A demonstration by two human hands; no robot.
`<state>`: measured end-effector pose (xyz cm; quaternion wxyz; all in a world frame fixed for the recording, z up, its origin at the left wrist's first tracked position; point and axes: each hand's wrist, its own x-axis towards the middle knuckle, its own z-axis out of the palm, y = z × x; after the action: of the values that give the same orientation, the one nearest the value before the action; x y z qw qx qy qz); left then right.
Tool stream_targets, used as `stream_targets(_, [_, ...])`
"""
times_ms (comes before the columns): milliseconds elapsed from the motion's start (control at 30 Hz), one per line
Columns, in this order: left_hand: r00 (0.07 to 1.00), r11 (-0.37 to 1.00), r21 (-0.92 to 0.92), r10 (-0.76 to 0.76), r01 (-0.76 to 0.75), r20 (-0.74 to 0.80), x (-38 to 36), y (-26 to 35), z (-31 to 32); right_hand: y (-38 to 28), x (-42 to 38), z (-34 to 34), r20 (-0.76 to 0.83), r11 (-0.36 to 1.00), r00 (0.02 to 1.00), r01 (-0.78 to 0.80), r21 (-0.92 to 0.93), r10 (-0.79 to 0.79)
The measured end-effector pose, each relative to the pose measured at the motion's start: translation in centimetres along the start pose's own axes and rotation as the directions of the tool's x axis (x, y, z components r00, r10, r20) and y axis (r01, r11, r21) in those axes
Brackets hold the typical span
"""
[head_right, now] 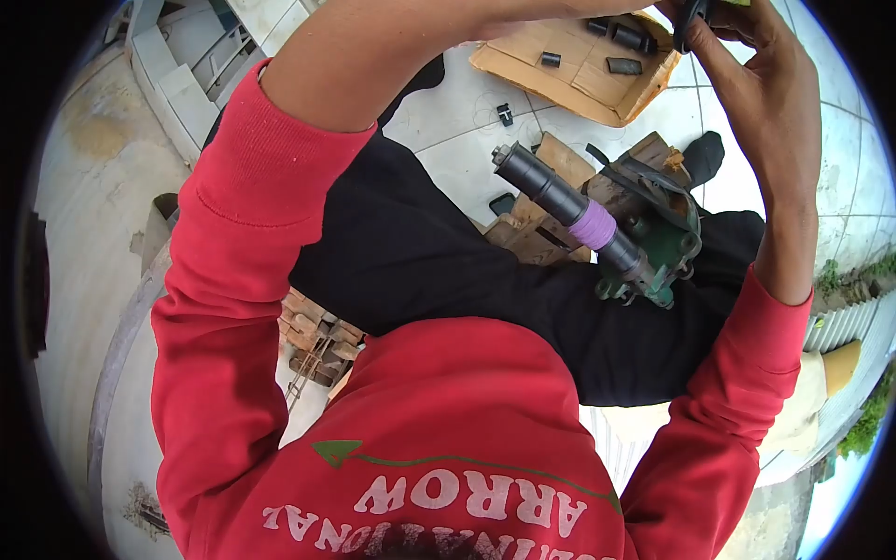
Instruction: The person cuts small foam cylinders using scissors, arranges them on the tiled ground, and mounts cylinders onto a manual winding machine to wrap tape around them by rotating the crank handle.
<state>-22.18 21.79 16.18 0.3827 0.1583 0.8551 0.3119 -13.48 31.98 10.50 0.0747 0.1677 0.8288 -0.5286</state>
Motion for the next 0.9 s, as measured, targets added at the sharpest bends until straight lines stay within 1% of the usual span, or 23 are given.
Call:
stream_targets(33, [0.91,0.815,0.405,-0.357,0.415,-0.212,-0.4,2.2,0.8,-0.6,-0.6,2.6,-0.057,0.837,0.896,0.387,-0.386,-0.441])
stream_targets(67, [0.909,0.815,0.404,-0.359,0.416,-0.212,-0.5,-0.3,-0.5,1.9,-0.5,1.7,-0.054,0.837,0.896,0.388,-0.386,-0.441])
stream_targets(100, [0.997,0.998,0.061,-0.039,0.035,0.06,-0.8,-5.2,-3.0,6.2,0.1,-0.7,0.008,0.869,0.939,0.322,-0.377,-0.344])
stream_targets(133, [0.914,0.886,-0.365,0.366,-0.285,0.176,-1.0,-8.4,-4.1,8.5,0.5,-1.8,0.071,0.893,0.967,0.253,-0.372,-0.244])
stream_targets(167, [0.915,0.887,-0.366,0.364,-0.283,0.174,-1.3,-9.7,-3.3,8.0,0.3,-1.5,0.074,0.893,0.967,0.255,-0.372,-0.245])
stream_targets(200, [0.868,0.826,-0.34,0.494,-0.45,0.048,-1.8,-10.8,-2.8,7.2,0.0,-1.1,0.082,0.898,0.977,0.213,-0.386,-0.196])
stream_targets(233, [0.789,0.743,-0.292,0.61,-0.602,-0.073,-1.9,-11.6,-2.4,6.7,-0.1,-0.8,0.089,0.9,0.985,0.17,-0.401,-0.146])
stream_targets(267, [0.791,0.745,-0.292,0.608,-0.6,-0.075,-2.0,-11.2,-3.0,6.8,-0.1,-0.6,0.093,0.9,0.985,0.173,-0.401,-0.148])
stream_targets(300, [0.865,0.826,-0.332,0.499,-0.455,0.054,-2.1,-10.3,-4.1,7.0,-0.2,-0.5,0.096,0.902,0.984,0.176,-0.394,-0.15])
stream_targets(333, [0.907,0.888,-0.351,0.378,-0.298,0.186,-2.2,-10.0,-4.8,7.3,-0.2,-0.5,0.098,0.904,0.983,0.179,-0.388,-0.152])
stream_targets(367, [0.908,0.888,-0.351,0.376,-0.296,0.185,-2.3,-10.2,-4.8,7.6,-0.1,-0.5,0.101,0.904,0.983,0.18,-0.387,-0.153])
stream_targets(433, [0.907,0.882,-0.365,0.381,-0.298,0.179,-2.4,-10.6,-4.8,8.1,0.2,-0.4,0.102,0.869,0.96,0.279,-0.408,-0.26])
stream_targets(533, [0.911,0.875,-0.382,0.379,-0.297,0.16,-2.7,-10.9,-5.1,7.9,0.4,-0.5,0.12,0.851,0.952,0.307,-0.427,-0.283])
stream_targets(567, [0.912,0.875,-0.382,0.378,-0.297,0.157,-3.2,-10.0,-5.6,7.7,0.4,-0.3,0.122,0.85,0.951,0.309,-0.426,-0.285])
stream_targets(600, [0.953,0.942,-0.305,0.214,-0.143,0.214,-3.9,-8.1,-6.4,7.5,0.4,-0.2,0.118,0.871,0.962,0.274,-0.408,-0.247])
stream_targets(633, [0.966,0.976,-0.219,0.041,0.016,0.257,-4.2,-7.2,-6.8,7.3,0.2,-0.2,0.115,0.89,0.971,0.236,-0.39,-0.208])
stream_targets(667, [0.966,0.975,-0.221,0.041,0.017,0.256,-4.1,-8.1,-6.7,6.5,0.0,0.2,0.117,0.89,0.971,0.237,-0.39,-0.208])
stream_targets(700, [0.953,0.949,-0.291,0.196,-0.125,0.229,-3.9,-9.7,-6.5,5.3,-0.2,0.8,0.111,0.893,0.974,0.225,-0.39,-0.197])
stream_targets(733, [0.919,0.897,-0.355,0.345,-0.263,0.192,-3.6,-10.8,-6.4,4.7,-0.3,1.1,0.104,0.896,0.977,0.213,-0.39,-0.187])
stream_targets(767, [0.919,0.897,-0.355,0.345,-0.262,0.191,-3.7,-10.7,-6.7,4.7,-0.3,1.1,0.106,0.896,0.977,0.214,-0.389,-0.188])
stream_targets(833, [0.901,0.928,-0.335,0.278,-0.163,0.334,-3.8,-10.2,-7.4,4.9,-0.3,1.1,0.087,0.895,0.978,0.209,-0.393,-0.19])
stream_targets(867, [0.901,0.928,-0.335,0.278,-0.163,0.333,-4.2,-10.0,-7.8,4.8,-0.2,1.0,0.088,0.895,0.978,0.21,-0.393,-0.191])
stream_targets(900, [0.917,0.925,-0.351,0.258,-0.143,0.306,-4.6,-9.8,-8.1,4.6,-0.2,0.9,0.097,0.899,0.983,0.18,-0.398,-0.154])
